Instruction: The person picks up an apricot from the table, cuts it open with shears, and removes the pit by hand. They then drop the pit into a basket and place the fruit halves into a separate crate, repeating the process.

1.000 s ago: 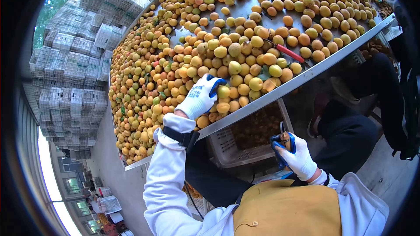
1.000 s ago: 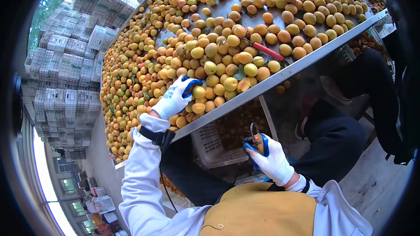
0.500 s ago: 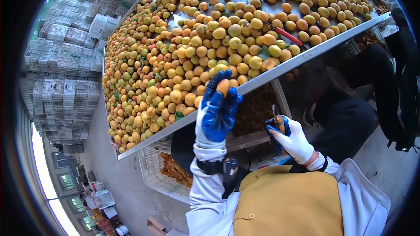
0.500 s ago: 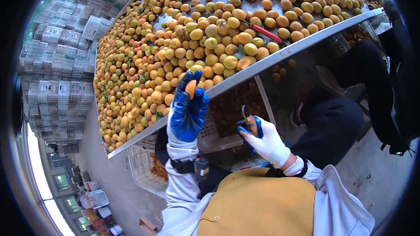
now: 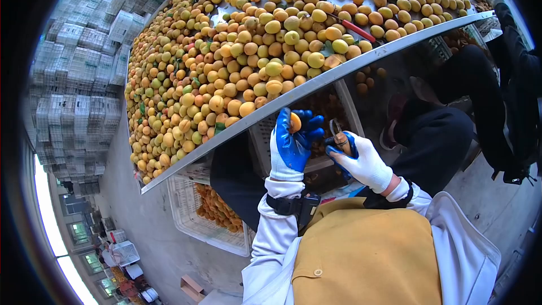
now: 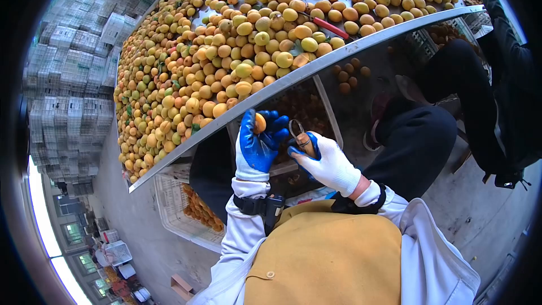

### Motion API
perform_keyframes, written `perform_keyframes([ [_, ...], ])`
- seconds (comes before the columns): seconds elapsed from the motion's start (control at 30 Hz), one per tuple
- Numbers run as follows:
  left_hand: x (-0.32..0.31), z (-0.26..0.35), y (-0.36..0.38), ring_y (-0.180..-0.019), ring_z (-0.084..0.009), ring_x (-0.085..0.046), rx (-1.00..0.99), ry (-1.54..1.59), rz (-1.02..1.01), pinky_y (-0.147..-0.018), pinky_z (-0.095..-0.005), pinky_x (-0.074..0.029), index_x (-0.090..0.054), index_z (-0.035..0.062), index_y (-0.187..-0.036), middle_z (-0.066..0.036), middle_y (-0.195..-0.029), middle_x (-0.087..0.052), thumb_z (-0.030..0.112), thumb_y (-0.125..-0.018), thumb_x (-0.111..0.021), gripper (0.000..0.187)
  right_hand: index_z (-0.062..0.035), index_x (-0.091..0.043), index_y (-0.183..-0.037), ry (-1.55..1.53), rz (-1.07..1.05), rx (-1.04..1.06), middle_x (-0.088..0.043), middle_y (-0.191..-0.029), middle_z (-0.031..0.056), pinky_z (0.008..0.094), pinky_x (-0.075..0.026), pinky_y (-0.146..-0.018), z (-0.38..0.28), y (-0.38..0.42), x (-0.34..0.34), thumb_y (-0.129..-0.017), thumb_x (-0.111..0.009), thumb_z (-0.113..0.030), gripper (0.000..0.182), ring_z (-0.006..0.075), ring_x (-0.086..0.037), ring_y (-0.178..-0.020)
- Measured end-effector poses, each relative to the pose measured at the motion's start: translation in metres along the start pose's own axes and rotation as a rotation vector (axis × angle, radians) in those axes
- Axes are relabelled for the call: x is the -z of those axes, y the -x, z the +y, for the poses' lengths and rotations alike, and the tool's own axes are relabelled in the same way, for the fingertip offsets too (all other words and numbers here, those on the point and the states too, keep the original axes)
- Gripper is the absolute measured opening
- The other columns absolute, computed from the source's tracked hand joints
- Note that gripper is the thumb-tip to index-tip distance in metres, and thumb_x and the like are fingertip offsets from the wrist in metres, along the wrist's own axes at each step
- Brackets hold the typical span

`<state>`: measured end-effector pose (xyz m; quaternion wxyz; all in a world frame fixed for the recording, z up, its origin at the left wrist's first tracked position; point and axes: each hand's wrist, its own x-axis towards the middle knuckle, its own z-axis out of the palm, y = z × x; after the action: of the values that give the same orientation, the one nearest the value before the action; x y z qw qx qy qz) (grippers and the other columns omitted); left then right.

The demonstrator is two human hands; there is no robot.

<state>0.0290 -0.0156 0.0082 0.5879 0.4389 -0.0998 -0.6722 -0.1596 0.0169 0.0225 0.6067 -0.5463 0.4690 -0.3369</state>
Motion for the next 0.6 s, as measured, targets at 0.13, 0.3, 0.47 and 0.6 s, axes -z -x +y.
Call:
perform_keyframes([
  [0.13,0.014,-0.012,-0.007,-0.08,-0.019,-0.069,-0.05,-0.037,-0.053,-0.068,-0.0314,-0.058,-0.066,0.0025,-0.116,-0.009,-0.097,-0.068,0.036,-0.105,-0.059,0.035,0.0,-0.063,-0.107,0.141,-0.057,0.093,-0.068,-0.087,0.0184,0.0373,-0.051,-0.073,-0.001,0.001,-0.002,-0.095,-0.071,-0.019,0.023,0.0274,-0.065,-0.075],
  [0.3,0.0,-0.02,0.002,-0.071,-0.0184,-0.064,-0.097,-0.211,0.0,-0.069,-0.0325,-0.055,-0.068,0.002,-0.108,-0.009,-0.087,-0.068,0.049,-0.106,-0.052,0.049,0.0016,-0.061,-0.113,0.139,-0.146,0.045,-0.069,-0.09,0.0196,0.0394,-0.052,-0.075,0.002,0.001,-0.007,-0.099,-0.066,-0.02,0.027,0.033,-0.068,-0.08],
  [0.47,-0.014,-0.026,0.009,-0.073,-0.0264,-0.068,0.009,-0.132,0.049,-0.07,-0.0401,-0.059,-0.067,0.0046,-0.094,-0.013,-0.081,-0.068,0.054,-0.105,-0.05,0.053,0.0017,-0.061,-0.114,0.114,-0.137,0.075,-0.07,-0.093,0.0222,0.0416,-0.053,-0.075,0.015,-0.002,-0.01,-0.101,-0.064,-0.026,0.03,0.0374,-0.07,-0.085],
  [0.6,-0.016,-0.029,0.009,-0.069,-0.0289,-0.069,-0.017,-0.124,0.038,-0.069,-0.0415,-0.06,-0.064,0.0043,-0.089,-0.014,-0.078,-0.067,0.053,-0.105,-0.051,0.053,0.0013,-0.062,-0.114,0.148,-0.145,0.06,-0.071,-0.096,0.0249,0.0445,-0.053,-0.075,0.014,-0.002,-0.01,-0.101,-0.062,-0.026,0.031,0.0433,-0.07,-0.088],
])
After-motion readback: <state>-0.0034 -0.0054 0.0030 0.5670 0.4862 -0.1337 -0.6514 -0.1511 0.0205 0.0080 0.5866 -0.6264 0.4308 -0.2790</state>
